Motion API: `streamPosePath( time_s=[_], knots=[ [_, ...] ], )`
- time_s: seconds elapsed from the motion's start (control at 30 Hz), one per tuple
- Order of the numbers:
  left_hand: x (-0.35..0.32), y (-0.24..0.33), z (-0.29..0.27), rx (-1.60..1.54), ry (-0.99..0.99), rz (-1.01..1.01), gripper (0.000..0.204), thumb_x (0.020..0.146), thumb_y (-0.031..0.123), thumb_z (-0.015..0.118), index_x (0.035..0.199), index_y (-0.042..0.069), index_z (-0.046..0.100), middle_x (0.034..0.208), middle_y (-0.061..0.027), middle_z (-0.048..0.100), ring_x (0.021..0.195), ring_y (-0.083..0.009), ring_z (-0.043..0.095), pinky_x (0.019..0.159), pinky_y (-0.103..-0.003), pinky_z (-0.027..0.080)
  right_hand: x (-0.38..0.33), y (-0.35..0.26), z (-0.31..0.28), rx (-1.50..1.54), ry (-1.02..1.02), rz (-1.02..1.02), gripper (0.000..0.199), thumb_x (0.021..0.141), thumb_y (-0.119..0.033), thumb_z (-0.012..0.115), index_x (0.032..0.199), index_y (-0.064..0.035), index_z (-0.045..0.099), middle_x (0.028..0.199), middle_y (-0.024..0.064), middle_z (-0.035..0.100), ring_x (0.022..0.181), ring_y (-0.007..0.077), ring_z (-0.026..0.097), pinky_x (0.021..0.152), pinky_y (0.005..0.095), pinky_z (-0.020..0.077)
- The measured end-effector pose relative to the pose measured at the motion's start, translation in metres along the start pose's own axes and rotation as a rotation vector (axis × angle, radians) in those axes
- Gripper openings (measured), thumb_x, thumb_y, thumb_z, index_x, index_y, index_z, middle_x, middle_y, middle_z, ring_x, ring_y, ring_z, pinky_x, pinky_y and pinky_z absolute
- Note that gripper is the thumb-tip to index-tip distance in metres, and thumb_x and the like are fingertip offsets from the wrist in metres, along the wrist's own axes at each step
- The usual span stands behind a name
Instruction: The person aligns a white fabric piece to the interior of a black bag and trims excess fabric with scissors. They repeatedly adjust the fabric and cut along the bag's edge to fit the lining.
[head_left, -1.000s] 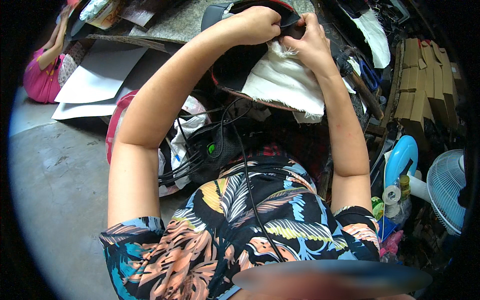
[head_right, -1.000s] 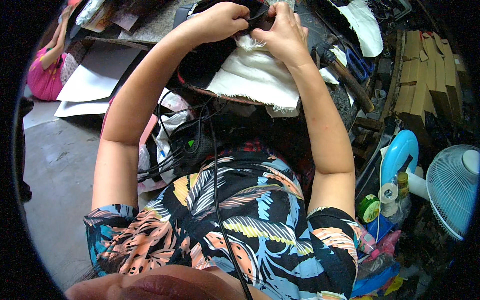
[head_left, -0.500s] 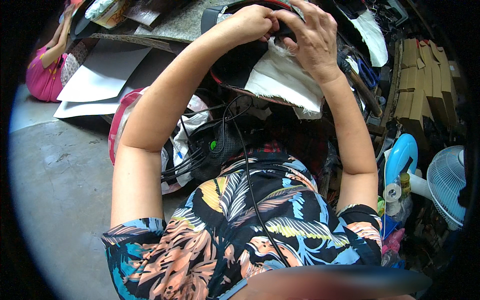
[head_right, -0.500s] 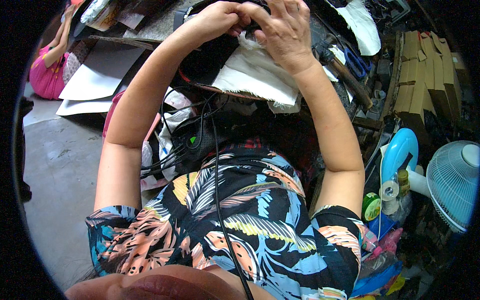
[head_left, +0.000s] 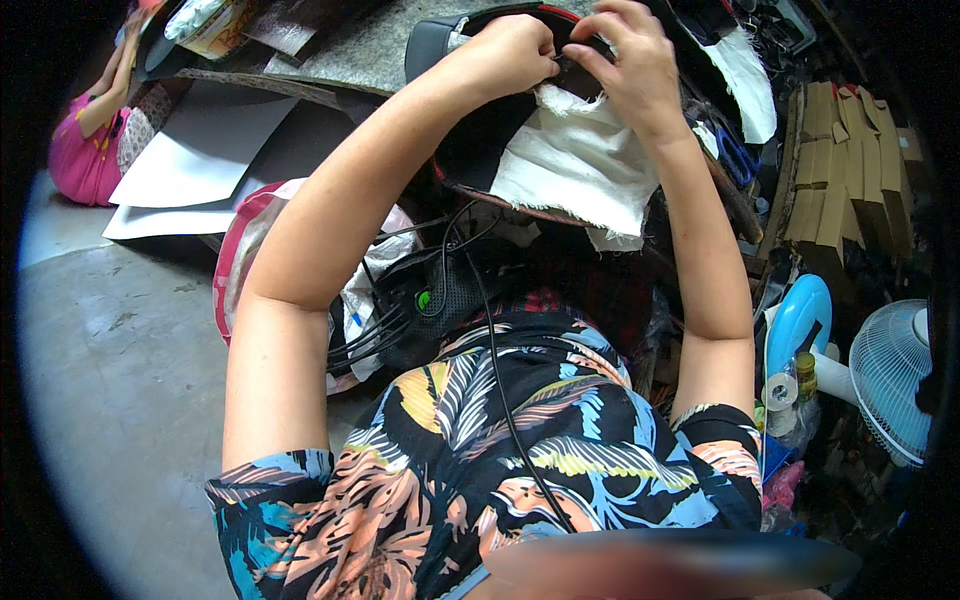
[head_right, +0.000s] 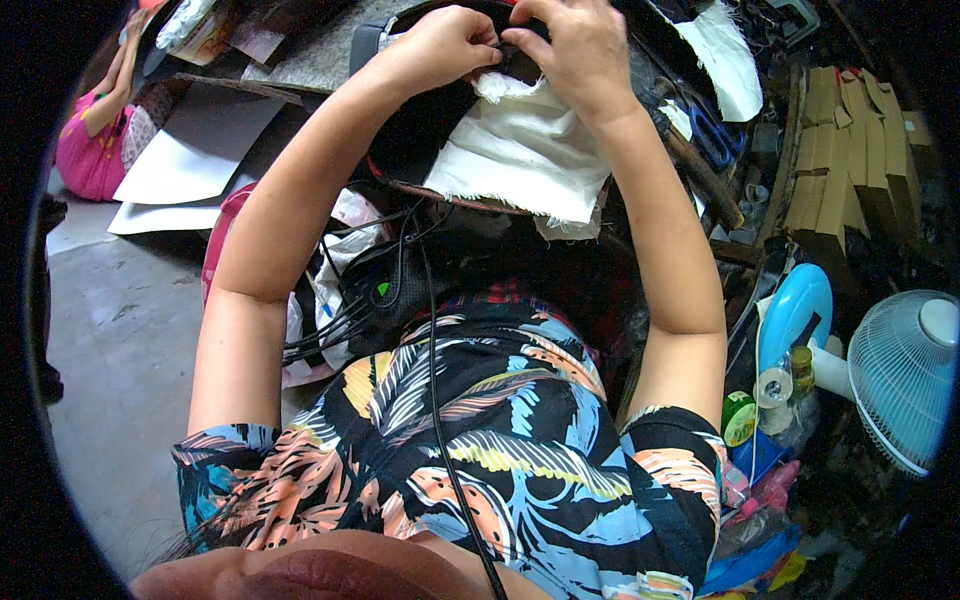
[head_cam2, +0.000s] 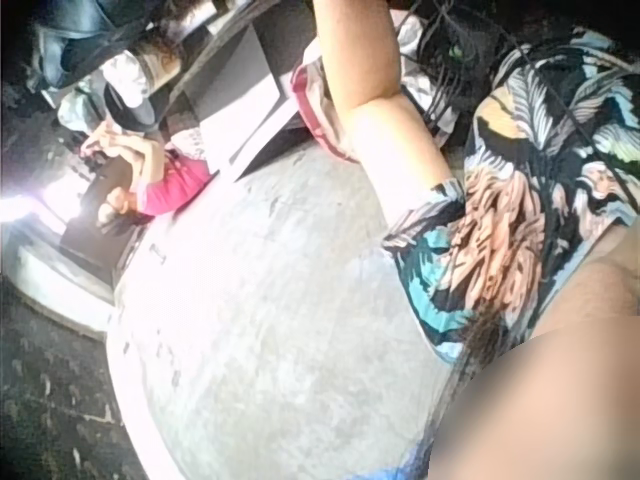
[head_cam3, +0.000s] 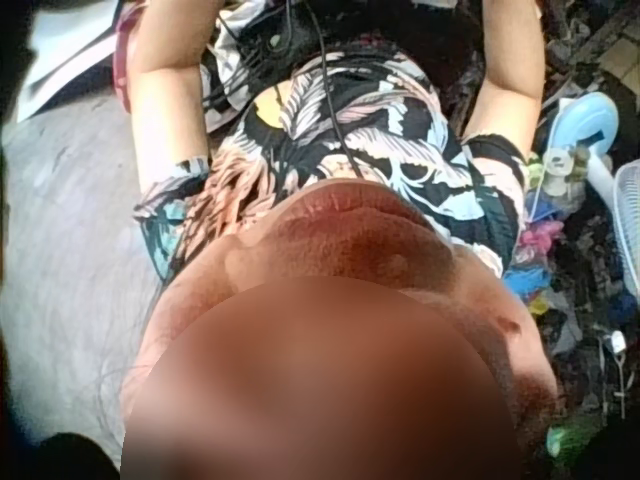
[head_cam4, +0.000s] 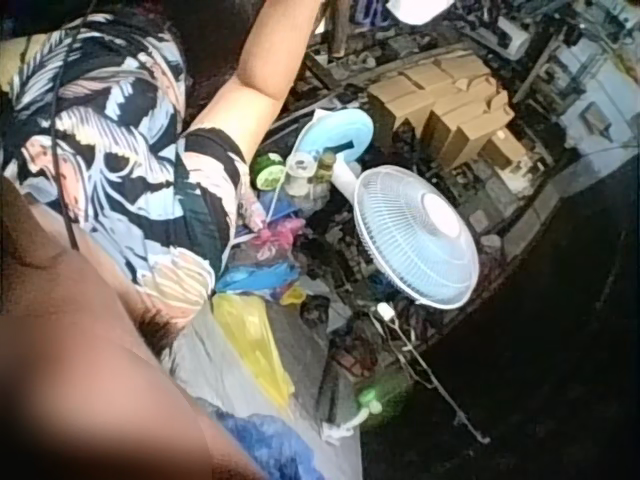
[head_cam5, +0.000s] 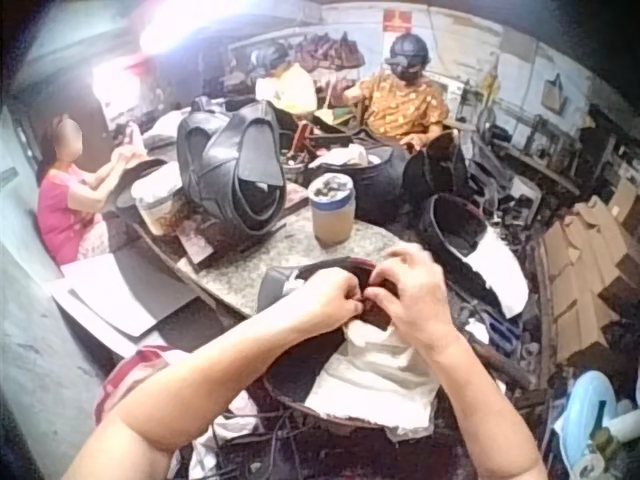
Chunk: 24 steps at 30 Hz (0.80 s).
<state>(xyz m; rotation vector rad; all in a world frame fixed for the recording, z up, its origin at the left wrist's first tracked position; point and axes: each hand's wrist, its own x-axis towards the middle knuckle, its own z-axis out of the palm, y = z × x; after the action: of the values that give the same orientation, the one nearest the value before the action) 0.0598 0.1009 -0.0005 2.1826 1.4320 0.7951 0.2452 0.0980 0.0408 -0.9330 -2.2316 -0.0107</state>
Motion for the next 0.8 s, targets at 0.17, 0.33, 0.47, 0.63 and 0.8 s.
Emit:
streamPosePath(
  time_s=[0.17,0.33,0.47,0.63,0.8],
  knots=[
    [0.008,-0.009,0.003,-0.011,-0.11,-0.118,0.016,0.083,0.015,0.069,0.087,0.0,0.072,0.074,-0.0176,0.071,0.07,-0.0283,0.072,0.066,-0.039,0.056,-0.021,-0.028,-0.016,-0.144,-0.118,-0.281,0.045,0.072,-0.048,0.083,0.099,-0.0131,0.071,0.101,-0.0009,0.066,0.099,0.0207,0.061,0.089,0.0396,0.0427],
    [0.001,0.011,-0.006,-0.011,-0.094,-0.086,0.017,0.088,0.014,0.064,0.091,-0.002,0.069,0.075,-0.0176,0.07,0.068,-0.0275,0.072,0.063,-0.039,0.057,-0.032,-0.017,-0.006,-0.154,-0.115,0.136,0.022,0.089,-0.036,0.069,0.094,-0.0153,0.072,0.081,0.0078,0.069,0.078,0.0282,0.069,0.067,0.042,0.0534],
    [-0.013,0.028,-0.013,-0.173,-0.122,-0.25,0.022,0.096,0.017,0.059,0.101,-0.004,0.062,0.082,-0.0153,0.066,0.058,-0.0237,0.069,0.053,-0.035,0.055,-0.029,0.002,0.001,-0.106,-0.165,0.34,0.026,0.094,-0.038,0.063,0.096,-0.0142,0.073,0.079,0.0132,0.072,0.074,0.0338,0.071,0.067,0.0434,0.056],
    [-0.015,0.031,-0.013,-0.151,-0.117,-0.241,0.022,0.093,0.015,0.058,0.1,-0.005,0.061,0.076,-0.0171,0.067,0.058,-0.0241,0.069,0.053,-0.036,0.055,-0.034,0.002,0.005,-0.176,-0.197,0.374,0.027,0.095,-0.038,0.061,0.094,-0.0123,0.07,0.077,0.0163,0.071,0.075,0.0357,0.071,0.067,0.0464,0.0555],
    [-0.024,0.03,-0.004,0.017,-0.004,-0.031,0.038,0.085,0.028,0.07,0.097,-0.007,0.062,0.085,-0.0258,0.066,0.081,-0.0388,0.068,0.072,-0.044,0.053,-0.035,-0.005,-0.003,-0.049,-0.195,0.424,0.032,0.093,-0.042,0.065,0.096,-0.0109,0.071,0.075,0.0143,0.071,0.073,0.0356,0.071,0.066,0.0448,0.0549]
  ],
)
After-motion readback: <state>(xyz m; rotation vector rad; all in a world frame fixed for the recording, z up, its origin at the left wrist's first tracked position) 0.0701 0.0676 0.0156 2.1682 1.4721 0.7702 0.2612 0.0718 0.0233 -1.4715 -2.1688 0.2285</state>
